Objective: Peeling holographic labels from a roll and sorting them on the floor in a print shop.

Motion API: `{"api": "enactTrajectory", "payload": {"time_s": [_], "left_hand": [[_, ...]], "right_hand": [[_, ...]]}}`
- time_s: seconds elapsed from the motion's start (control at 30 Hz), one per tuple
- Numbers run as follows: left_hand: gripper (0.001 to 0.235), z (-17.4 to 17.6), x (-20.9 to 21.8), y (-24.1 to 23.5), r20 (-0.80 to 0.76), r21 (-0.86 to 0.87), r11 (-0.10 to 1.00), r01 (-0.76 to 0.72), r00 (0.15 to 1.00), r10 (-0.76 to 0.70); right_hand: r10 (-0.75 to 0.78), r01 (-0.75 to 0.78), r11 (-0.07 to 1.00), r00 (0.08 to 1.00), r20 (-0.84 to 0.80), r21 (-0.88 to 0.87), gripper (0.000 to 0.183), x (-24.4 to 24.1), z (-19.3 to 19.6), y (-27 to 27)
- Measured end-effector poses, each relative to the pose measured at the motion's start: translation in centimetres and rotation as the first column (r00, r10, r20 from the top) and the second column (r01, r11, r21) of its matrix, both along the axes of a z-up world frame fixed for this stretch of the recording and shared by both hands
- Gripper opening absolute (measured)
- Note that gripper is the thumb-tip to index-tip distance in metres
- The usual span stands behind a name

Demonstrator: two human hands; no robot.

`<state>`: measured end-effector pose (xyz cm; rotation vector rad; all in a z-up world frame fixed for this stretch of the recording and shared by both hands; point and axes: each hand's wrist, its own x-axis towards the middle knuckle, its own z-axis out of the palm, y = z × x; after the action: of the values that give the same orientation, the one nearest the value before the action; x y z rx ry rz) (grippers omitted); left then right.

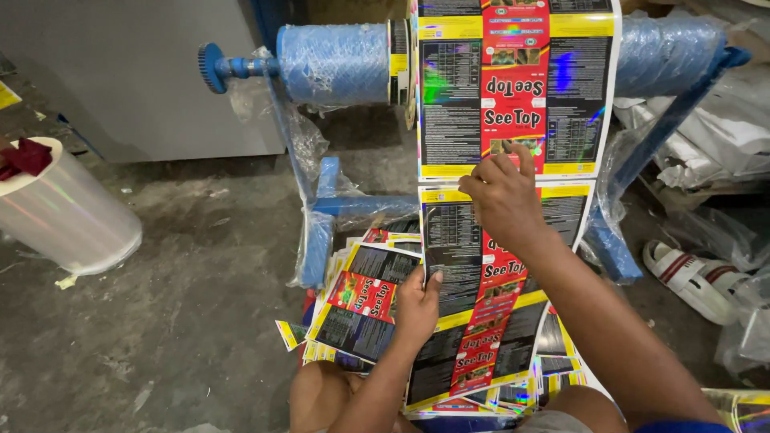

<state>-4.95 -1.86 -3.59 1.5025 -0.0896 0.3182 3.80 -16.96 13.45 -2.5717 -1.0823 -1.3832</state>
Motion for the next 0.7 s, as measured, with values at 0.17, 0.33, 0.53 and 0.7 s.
{"api": "enactTrajectory", "payload": {"time_s": [0.17,0.33,0.53,0.7], "left_hand": [[0.019,-1.2,0.3,0.1,0.112,-0.103,0.993,0.057,0.993,-0.046],[0.018,1.2,-0.8,0.6,-0.077,0.044,0.999,0.010,0.997,-0.006],[0.019,-3.6,0.8,0.6,-0.091,-0.058,0.998,0.027,0.995,-0.032],[0.018,-1.2,0.0,0.6,-0.046,-0.123,0.991,0.061,0.997,-0.067]], "right_hand": [[-0.094,0.094,0.994,0.996,0.012,-0.060,0.017,-0.1,-0.1,-2.8],[-0.201,0.205,0.974,0.978,0.050,-0.100,0.018,0.2,-0.9,-7.4],[-0.269,0.270,0.961,0.963,0.027,-0.059,0.017,0.8,-1.8,-12.6],[-0.360,0.364,0.929,0.931,0.058,-0.074,0.019,1.0,-2.2,-16.0]]}}
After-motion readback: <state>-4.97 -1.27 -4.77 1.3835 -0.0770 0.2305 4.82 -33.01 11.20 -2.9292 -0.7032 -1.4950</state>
